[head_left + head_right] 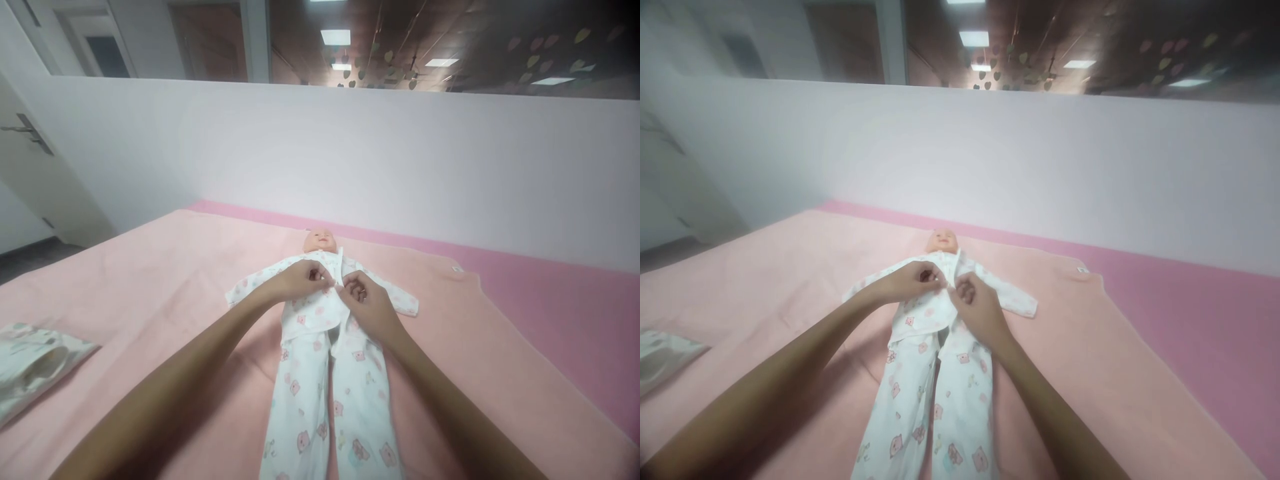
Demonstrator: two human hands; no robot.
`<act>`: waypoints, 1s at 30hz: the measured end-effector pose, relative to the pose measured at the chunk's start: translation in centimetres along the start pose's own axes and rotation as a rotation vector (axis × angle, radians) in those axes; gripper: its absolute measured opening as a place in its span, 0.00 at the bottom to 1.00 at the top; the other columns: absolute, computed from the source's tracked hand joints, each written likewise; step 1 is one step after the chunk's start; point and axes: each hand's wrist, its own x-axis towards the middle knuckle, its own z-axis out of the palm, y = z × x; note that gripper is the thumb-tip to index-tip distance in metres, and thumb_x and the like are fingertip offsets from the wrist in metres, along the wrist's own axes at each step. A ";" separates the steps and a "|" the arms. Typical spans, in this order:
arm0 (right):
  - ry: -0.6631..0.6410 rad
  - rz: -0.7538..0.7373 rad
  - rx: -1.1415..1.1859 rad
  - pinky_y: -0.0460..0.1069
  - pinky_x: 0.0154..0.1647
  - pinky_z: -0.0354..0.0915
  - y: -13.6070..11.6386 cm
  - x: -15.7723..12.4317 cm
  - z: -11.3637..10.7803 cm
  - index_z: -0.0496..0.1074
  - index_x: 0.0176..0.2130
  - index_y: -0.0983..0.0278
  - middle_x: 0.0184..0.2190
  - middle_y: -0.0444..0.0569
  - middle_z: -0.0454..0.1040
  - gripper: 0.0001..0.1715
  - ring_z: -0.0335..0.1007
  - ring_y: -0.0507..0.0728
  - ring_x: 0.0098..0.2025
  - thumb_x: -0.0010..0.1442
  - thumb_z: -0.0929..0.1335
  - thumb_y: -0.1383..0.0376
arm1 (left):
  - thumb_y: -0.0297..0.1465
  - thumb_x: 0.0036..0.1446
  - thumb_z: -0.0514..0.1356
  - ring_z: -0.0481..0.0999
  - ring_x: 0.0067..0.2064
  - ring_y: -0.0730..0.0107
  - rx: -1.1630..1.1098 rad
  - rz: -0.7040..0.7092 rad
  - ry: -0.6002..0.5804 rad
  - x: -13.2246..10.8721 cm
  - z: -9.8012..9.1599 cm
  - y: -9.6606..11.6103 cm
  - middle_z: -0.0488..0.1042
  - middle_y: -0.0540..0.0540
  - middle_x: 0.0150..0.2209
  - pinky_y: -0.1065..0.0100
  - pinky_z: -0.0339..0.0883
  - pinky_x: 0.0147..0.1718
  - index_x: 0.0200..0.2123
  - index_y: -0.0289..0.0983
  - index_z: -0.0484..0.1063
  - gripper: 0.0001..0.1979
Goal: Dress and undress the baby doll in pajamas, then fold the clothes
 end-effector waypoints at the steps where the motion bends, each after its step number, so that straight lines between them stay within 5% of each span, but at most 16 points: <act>1: 0.012 0.008 0.027 0.50 0.34 0.63 0.0 0.0 0.0 0.72 0.39 0.59 0.29 0.42 0.70 0.16 0.64 0.54 0.31 0.66 0.72 0.50 | 0.46 0.61 0.65 0.67 0.30 0.72 -0.008 0.003 0.001 0.0 -0.1 0.0 0.70 0.50 0.31 0.69 0.57 0.26 0.38 0.39 0.79 0.16; 8: 0.034 0.013 0.075 0.50 0.36 0.65 0.0 -0.2 0.1 0.73 0.42 0.58 0.31 0.43 0.70 0.13 0.65 0.54 0.32 0.65 0.73 0.53 | 0.51 0.58 0.69 0.66 0.34 0.72 -0.187 0.030 -0.102 0.2 -1.1 -0.2 0.70 0.50 0.33 0.69 0.59 0.32 0.35 0.36 0.77 0.22; 14: 0.041 -0.002 0.108 0.52 0.41 0.67 0.2 -0.1 0.6 0.75 0.49 0.59 0.39 0.47 0.76 0.17 0.69 0.56 0.36 0.65 0.74 0.52 | 0.51 0.57 0.69 0.66 0.32 0.72 -0.134 -0.008 -0.061 0.6 -0.6 -0.5 0.71 0.49 0.32 0.68 0.57 0.31 0.37 0.37 0.81 0.22; 20: -0.027 -0.033 0.211 0.55 0.53 0.69 0.9 0.4 -0.1 0.81 0.48 0.57 0.45 0.49 0.81 0.14 0.76 0.60 0.49 0.69 0.69 0.55 | 0.47 0.57 0.69 0.68 0.33 0.71 -0.143 -0.039 -0.054 0.5 -0.5 -0.2 0.74 0.49 0.33 0.69 0.59 0.31 0.39 0.37 0.84 0.19; 26: 0.022 -0.061 0.141 0.52 0.37 0.67 0.9 0.4 -0.1 0.83 0.47 0.56 0.43 0.48 0.82 0.16 0.72 0.57 0.35 0.65 0.75 0.50 | 0.44 0.55 0.68 0.67 0.31 0.72 -0.190 -0.063 -0.040 0.5 -0.4 -0.1 0.73 0.50 0.30 0.69 0.57 0.29 0.34 0.37 0.82 0.16; 30: 0.086 -0.084 0.144 0.53 0.38 0.66 0.8 0.2 0.4 0.84 0.45 0.57 0.40 0.48 0.82 0.15 0.71 0.57 0.35 0.62 0.78 0.52 | 0.40 0.56 0.66 0.65 0.29 0.73 -0.187 -0.057 -0.051 0.5 -0.3 -0.2 0.71 0.50 0.28 0.69 0.56 0.29 0.31 0.36 0.79 0.12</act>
